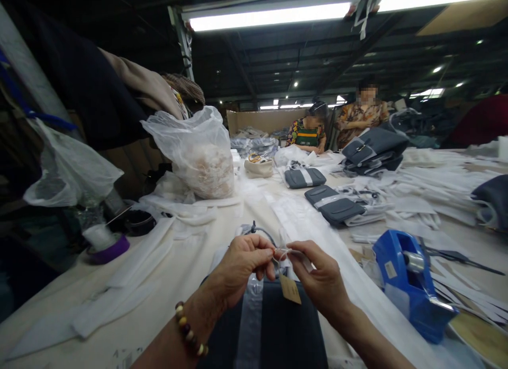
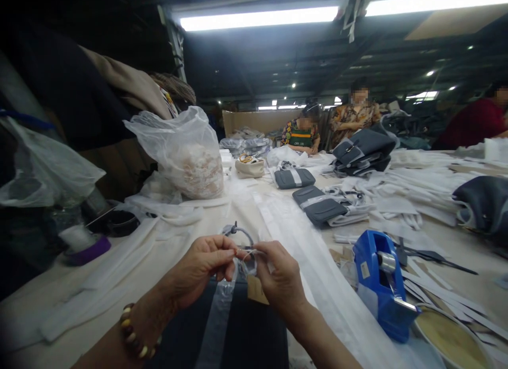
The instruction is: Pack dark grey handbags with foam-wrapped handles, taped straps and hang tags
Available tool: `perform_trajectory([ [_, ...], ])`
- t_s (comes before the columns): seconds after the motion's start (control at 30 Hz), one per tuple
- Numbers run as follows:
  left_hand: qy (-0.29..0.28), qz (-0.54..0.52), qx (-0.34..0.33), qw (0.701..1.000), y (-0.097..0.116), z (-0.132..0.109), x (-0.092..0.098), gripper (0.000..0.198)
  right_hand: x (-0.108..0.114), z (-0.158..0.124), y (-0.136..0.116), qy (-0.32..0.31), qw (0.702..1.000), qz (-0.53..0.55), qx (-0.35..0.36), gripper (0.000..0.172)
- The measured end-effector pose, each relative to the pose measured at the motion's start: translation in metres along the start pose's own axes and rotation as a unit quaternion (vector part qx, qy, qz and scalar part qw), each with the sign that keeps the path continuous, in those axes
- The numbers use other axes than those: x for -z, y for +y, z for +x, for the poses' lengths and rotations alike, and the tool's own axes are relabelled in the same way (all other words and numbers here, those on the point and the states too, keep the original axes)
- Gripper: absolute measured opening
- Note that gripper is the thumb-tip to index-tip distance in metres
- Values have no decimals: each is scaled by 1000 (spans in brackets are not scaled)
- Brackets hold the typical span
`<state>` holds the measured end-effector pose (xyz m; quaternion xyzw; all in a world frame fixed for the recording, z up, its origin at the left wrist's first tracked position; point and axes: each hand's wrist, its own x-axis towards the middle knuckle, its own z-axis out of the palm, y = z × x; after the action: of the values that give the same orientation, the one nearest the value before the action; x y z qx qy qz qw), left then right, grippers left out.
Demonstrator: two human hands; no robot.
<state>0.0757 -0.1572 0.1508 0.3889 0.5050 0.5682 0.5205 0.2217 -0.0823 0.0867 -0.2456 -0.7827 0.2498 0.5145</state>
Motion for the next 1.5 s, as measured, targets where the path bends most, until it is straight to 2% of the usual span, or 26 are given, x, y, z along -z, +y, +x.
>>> perform_trajectory([
  [0.1,17,5,-10,1000,6,-1,0,17,6,-3,-2,39,974,-169,145,25],
  [0.17,10,-6,-11,1000,10,0,-2,17,12,-2,-5,64,944,-254,200,25],
  [0.27,-8,-30,-14,999,17,2,-6,17,21,1,-7,103,912,-326,227,17],
  [0.4,-24,-23,-29,999,27,4,-10,17,29,4,-6,130,894,-357,239,14],
  [0.63,-35,13,-25,999,40,0,-18,17,32,0,-2,132,899,-344,238,17],
  [0.93,-54,-15,-17,998,38,3,-23,15,30,-15,7,129,910,-322,226,20],
  [1.27,-104,-66,-60,991,41,8,-32,9,16,-39,18,96,962,-213,138,24],
  [1.37,-124,-71,-55,988,40,9,-33,9,17,-43,19,101,958,-225,146,24],
  [1.5,-128,-68,-39,989,37,9,-31,9,23,-44,21,133,937,-274,170,21],
])
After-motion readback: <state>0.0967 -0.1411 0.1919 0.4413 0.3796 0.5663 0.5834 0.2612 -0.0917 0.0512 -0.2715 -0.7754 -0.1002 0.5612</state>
